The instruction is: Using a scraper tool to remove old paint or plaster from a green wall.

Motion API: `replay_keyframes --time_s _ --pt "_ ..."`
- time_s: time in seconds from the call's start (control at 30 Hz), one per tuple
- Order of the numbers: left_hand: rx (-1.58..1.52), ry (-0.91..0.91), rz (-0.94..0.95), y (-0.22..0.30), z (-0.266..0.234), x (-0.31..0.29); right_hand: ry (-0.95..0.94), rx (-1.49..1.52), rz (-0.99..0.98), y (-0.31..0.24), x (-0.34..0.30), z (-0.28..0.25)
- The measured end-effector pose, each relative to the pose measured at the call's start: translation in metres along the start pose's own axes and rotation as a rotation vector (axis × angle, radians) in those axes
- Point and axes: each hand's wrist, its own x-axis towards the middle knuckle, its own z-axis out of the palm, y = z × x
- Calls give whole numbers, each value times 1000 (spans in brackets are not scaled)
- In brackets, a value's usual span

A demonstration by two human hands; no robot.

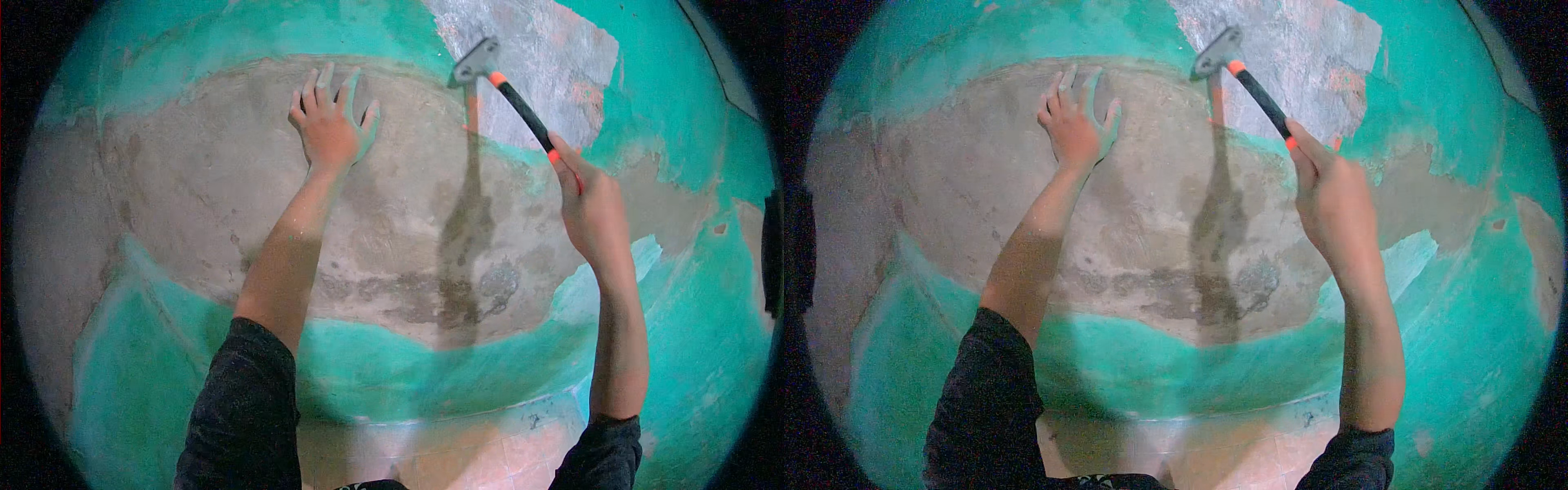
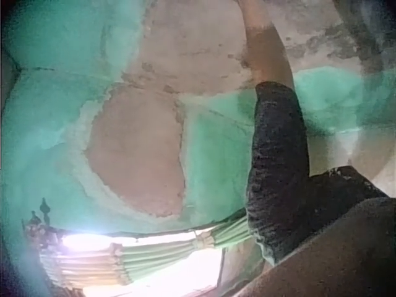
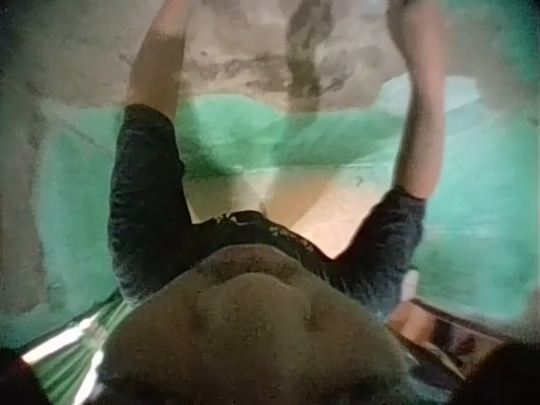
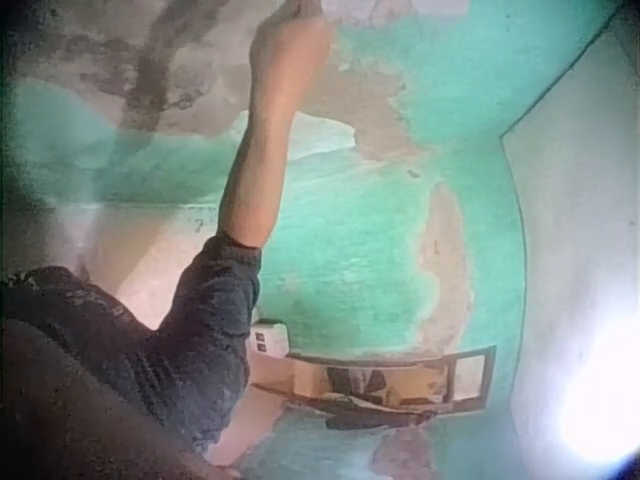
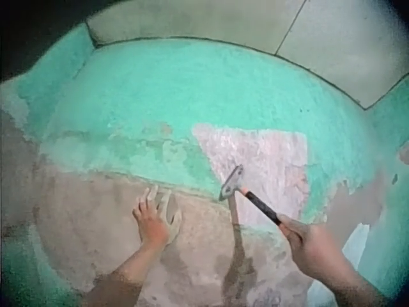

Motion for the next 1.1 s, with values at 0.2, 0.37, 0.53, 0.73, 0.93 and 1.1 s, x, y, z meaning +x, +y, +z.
replay_keyframes --time_s 0.2,0.37,0.53,0.73,0.93,1.1 --pt "8 21 8 2 0 -3 -77 -72 63 -5 1 -14" --pt "-34 19 5 -2 1 -4 -95 -90 68 -22 -2 -21" --pt "-55 23 3 2 1 -3 -50 -62 44 -7 -4 -17" --pt "3 2 -6 -1 1 -3 -93 -112 42 1 -10 -13" --pt "-27 -7 -10 2 2 1 -18 4 9 9 -22 3" --pt "-17 -7 -21 4 1 -2 5 -24 28 3 -23 6"
